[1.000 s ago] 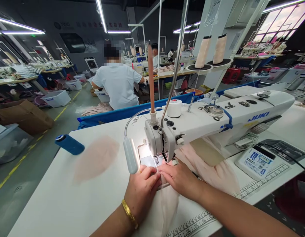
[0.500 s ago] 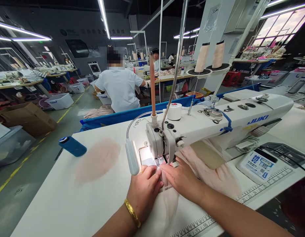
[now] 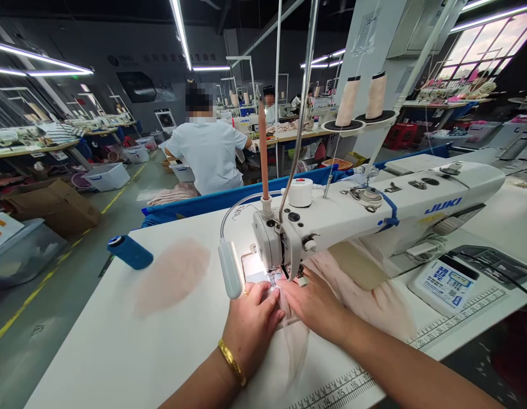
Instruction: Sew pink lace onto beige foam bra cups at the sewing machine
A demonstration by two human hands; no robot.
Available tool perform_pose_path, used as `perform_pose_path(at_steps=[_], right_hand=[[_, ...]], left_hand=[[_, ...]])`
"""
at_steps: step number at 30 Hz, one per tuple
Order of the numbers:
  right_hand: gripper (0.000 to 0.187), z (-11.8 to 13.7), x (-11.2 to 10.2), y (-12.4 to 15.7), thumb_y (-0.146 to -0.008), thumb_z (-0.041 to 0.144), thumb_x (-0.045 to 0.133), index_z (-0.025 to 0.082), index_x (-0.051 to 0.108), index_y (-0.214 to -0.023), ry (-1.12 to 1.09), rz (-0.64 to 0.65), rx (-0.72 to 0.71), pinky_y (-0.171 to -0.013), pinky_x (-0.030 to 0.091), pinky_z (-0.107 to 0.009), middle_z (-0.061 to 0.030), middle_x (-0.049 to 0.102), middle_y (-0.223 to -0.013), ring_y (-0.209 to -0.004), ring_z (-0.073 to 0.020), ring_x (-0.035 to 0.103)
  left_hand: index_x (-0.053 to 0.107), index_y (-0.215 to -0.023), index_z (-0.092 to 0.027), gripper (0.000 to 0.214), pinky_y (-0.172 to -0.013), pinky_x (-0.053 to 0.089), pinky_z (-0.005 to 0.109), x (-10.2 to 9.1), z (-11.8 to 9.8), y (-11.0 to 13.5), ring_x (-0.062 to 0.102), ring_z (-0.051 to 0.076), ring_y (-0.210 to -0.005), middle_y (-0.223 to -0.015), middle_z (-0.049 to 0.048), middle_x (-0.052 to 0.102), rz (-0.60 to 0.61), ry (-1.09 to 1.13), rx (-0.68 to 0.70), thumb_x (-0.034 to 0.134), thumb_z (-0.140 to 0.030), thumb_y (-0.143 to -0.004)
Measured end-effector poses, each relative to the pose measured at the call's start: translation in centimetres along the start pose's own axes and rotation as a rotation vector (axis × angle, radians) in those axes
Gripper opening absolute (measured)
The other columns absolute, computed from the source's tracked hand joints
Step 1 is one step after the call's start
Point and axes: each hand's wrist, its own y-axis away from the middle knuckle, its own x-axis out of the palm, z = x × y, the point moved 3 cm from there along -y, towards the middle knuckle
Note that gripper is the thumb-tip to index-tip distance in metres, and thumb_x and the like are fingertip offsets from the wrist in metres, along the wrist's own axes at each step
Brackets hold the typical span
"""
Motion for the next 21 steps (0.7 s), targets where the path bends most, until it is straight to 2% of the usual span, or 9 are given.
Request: perform_pose_path(at_steps=[5, 12, 15, 17, 19, 21], right_hand=[[0.02, 0.2, -0.7, 0.1, -0.095, 0.008, 0.054, 0.02, 0.07, -0.097, -0.006, -0.019, -0.053, -0.078, 0.046, -0.036, -0.0086, 0.07, -0.102, -0.092, -0.0259, 0.058], [0.02, -0.1, -0.7, -0.1, -0.093, 0.007, 0.055, 0.02, 0.07, -0.1, -0.011, 0.011, -0.049, -0.078, 0.048, -0.035, -0.0087, 0.069, -0.099, -0.092, -0.0257, 0.059], [0.018, 0.2, -1.0, -0.2, -0.094, 0.009, 0.058, 0.019, 0.071, -0.101, 0.026, 0.067, -0.037, -0.08, 0.05, -0.036, -0.009, 0.07, -0.097, -0.095, -0.0275, 0.06], [0.011, 0.8, -2.2, 0.3, -0.095, 0.012, 0.062, 0.018, 0.071, -0.097, 0.062, 0.113, -0.062, -0.083, 0.051, -0.038, -0.0095, 0.072, -0.097, -0.097, -0.0281, 0.062], [0.01, 1.2, -4.5, 1.0, -0.099, 0.02, 0.063, 0.017, 0.071, -0.095, 0.014, 0.101, -0.143, -0.086, 0.052, -0.037, -0.0089, 0.074, -0.096, -0.096, -0.0259, 0.064], [0.018, 0.3, -7.7, 1.9, -0.104, 0.029, 0.058, 0.018, 0.072, -0.102, -0.153, -0.053, -0.229, -0.089, 0.053, -0.033, -0.0077, 0.076, -0.1, -0.096, -0.0218, 0.067]], left_hand=[[0.07, -0.124, -0.02, 0.03, -0.079, 0.057, 0.049, 0.2, 0.0, 0.4, 0.064, 0.031, -0.098, -0.12, 0.0118, 0.07, 0.016, 0.005, -0.001, 0.063, -0.028, -0.096], [0.071, -0.122, -0.021, 0.029, -0.075, 0.057, 0.045, -0.1, -0.1, 0.3, 0.065, 0.031, -0.097, -0.118, 0.0116, 0.071, 0.003, -0.011, -0.011, 0.06, -0.03, -0.097], [0.073, -0.118, -0.021, 0.027, -0.075, 0.057, 0.043, -0.3, -0.2, -0.1, 0.066, 0.029, -0.095, -0.116, 0.0115, 0.072, -0.022, -0.043, 0.022, 0.058, -0.031, -0.098], [0.074, -0.117, -0.021, 0.028, -0.076, 0.058, 0.043, -0.2, 0.0, -0.1, 0.067, 0.029, -0.095, -0.116, 0.0119, 0.073, -0.058, -0.079, 0.076, 0.054, -0.032, -0.1], [0.074, -0.117, -0.023, 0.031, -0.076, 0.058, 0.042, 0.1, 0.6, 0.1, 0.069, 0.028, -0.095, -0.115, 0.0117, 0.074, -0.108, -0.109, 0.139, 0.05, -0.036, -0.102], [0.075, -0.118, -0.027, 0.031, -0.076, 0.059, 0.04, 0.9, 2.0, 0.1, 0.071, 0.027, -0.095, -0.115, 0.0092, 0.075, -0.146, -0.104, 0.186, 0.052, -0.039, -0.101]])
